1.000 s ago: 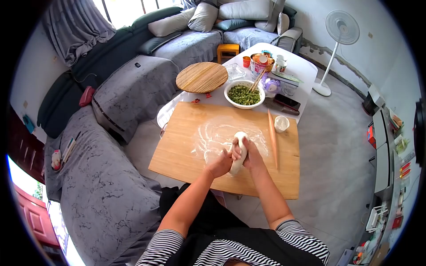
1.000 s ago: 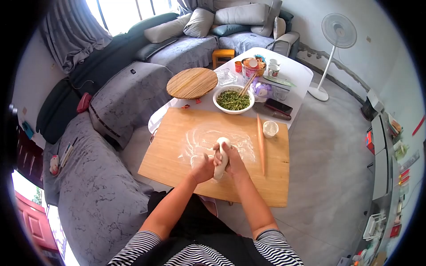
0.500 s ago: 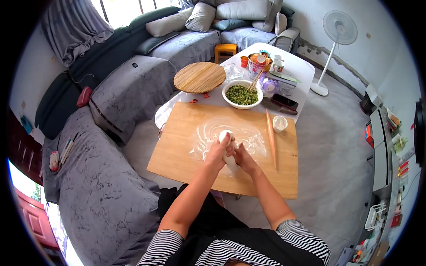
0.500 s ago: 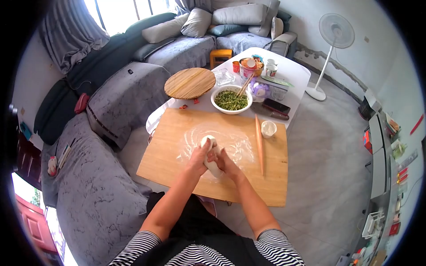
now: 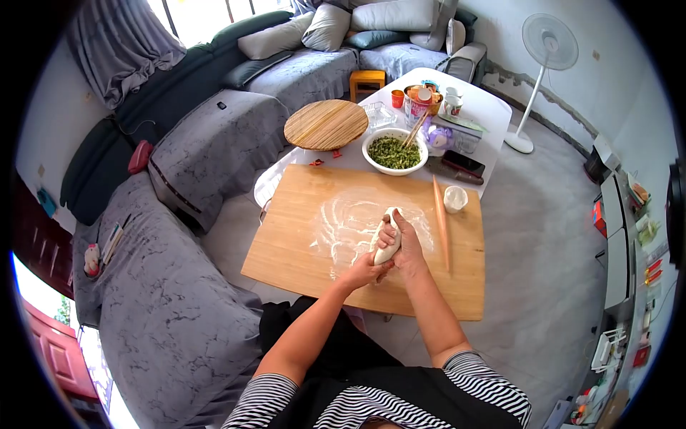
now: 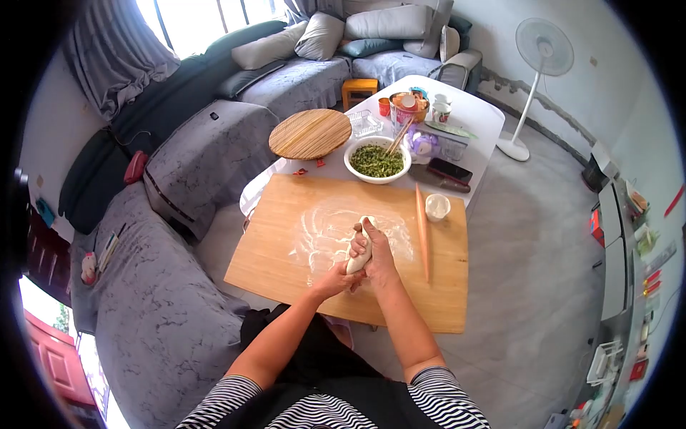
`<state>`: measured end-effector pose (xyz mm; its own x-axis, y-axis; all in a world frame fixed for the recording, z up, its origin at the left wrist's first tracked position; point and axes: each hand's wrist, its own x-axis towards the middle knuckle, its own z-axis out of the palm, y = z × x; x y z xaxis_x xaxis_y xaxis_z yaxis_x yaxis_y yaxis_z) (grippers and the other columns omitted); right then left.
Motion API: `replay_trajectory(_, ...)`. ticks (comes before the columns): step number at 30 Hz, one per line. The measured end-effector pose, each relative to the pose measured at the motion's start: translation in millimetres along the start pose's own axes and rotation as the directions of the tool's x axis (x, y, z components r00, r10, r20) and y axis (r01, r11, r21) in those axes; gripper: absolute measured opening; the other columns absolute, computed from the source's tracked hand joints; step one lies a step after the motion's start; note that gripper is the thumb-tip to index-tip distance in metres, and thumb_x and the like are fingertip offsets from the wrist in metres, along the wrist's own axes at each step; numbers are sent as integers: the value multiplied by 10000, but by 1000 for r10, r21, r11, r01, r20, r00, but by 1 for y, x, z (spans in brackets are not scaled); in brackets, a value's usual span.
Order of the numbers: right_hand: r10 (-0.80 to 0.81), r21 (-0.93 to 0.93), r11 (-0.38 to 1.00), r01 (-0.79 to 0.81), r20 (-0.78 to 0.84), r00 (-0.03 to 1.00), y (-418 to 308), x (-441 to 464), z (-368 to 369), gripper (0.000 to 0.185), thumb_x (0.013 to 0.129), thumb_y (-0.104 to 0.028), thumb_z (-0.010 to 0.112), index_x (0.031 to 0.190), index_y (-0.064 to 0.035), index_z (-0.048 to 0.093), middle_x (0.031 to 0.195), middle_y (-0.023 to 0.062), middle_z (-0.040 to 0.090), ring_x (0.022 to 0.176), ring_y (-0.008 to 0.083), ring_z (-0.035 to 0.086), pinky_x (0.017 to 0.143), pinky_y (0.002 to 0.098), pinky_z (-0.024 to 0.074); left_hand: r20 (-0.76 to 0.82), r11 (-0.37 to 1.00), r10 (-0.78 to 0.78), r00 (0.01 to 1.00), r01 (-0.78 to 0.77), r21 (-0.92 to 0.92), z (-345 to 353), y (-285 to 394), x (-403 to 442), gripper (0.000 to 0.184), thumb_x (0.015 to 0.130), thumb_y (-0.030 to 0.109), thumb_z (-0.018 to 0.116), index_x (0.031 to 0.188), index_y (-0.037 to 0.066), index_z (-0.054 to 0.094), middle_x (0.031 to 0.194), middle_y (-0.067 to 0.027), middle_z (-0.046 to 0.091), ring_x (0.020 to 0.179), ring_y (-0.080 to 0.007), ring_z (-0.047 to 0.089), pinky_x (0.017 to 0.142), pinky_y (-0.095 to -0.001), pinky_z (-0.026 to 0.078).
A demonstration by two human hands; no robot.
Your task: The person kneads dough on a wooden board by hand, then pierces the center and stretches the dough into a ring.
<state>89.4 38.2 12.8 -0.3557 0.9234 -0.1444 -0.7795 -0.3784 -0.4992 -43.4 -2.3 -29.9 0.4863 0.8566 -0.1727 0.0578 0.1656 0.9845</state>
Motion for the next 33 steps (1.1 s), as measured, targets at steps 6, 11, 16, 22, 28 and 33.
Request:
replay_trajectory(6, -38, -134, 990, 40, 18, 999, -3, -4, 1, 256, 885, -308, 622, 846, -70, 537, 578, -21, 427, 488, 91, 448, 471, 252, 413, -4, 999, -9, 1000, 9, 47, -1, 26, -7, 288, 864, 287, 653, 975, 38, 560, 780, -26, 614, 691, -108, 572, 717, -259, 436)
replay_trajectory(11, -198, -305, 933, 193, 14, 980, 5, -8, 8, 283, 900, -282, 599, 956, -5, 576, 922, 109, 608, 818, 214, 619, 756, 345, 527, 14, 999, 34, 999, -34, -5, -14, 22, 9, 494, 850, 420, 633, 1072, -9, 531, 889, -90, 643, 839, -182, 622, 862, -297, 433)
replay_trajectory(16, -102, -655, 732, 186, 165, 981, -4, -17, 3, 639, 906, -543, 460, 1127, 48, 566, 1083, 139, 611, 812, 175, 614, 738, 270, 506, 19, 990, -61, 998, 58, 130, -7, 39, -5, 442, 845, 365, 656, 1060, -6, 547, 893, -104, 650, 825, -194, 640, 809, -330, 476)
replay_trajectory(22, 174, -654, 756, 24, 237, 956, -9, -15, 1, 652, 905, -602, 400, 1155, -22, 560, 861, 59, 611, 633, 104, 561, 538, 236, 471, -49, 947, 126, 991, -135, -290, -11, 43, 2, 309, 829, 218, 690, 1019, 12, 561, 770, -77, 623, 679, -166, 603, 637, -314, 491)
replay_trajectory(28, 165, -443, 888, -123, 56, 985, 24, -3, -22, 610, 868, -651, 416, 1022, -75, 544, 727, 26, 561, 526, 120, 544, 456, 245, 468, -373, 766, -94, 923, -173, -620, -6, 40, 19, 204, 871, 227, 654, 898, 58, 543, 622, -33, 509, 526, -155, 511, 474, -305, 431)
replay_trajectory(33, 257, -840, 541, -43, 117, 959, 0, -12, 12, 572, 881, -545, 524, 1071, -5, 510, 760, 75, 595, 550, 126, 582, 465, 242, 454, -605, 658, -211, 768, -346, -669, -15, 35, 30, 202, 871, 217, 652, 894, 52, 537, 685, -57, 540, 653, -191, 548, 518, -334, 476)
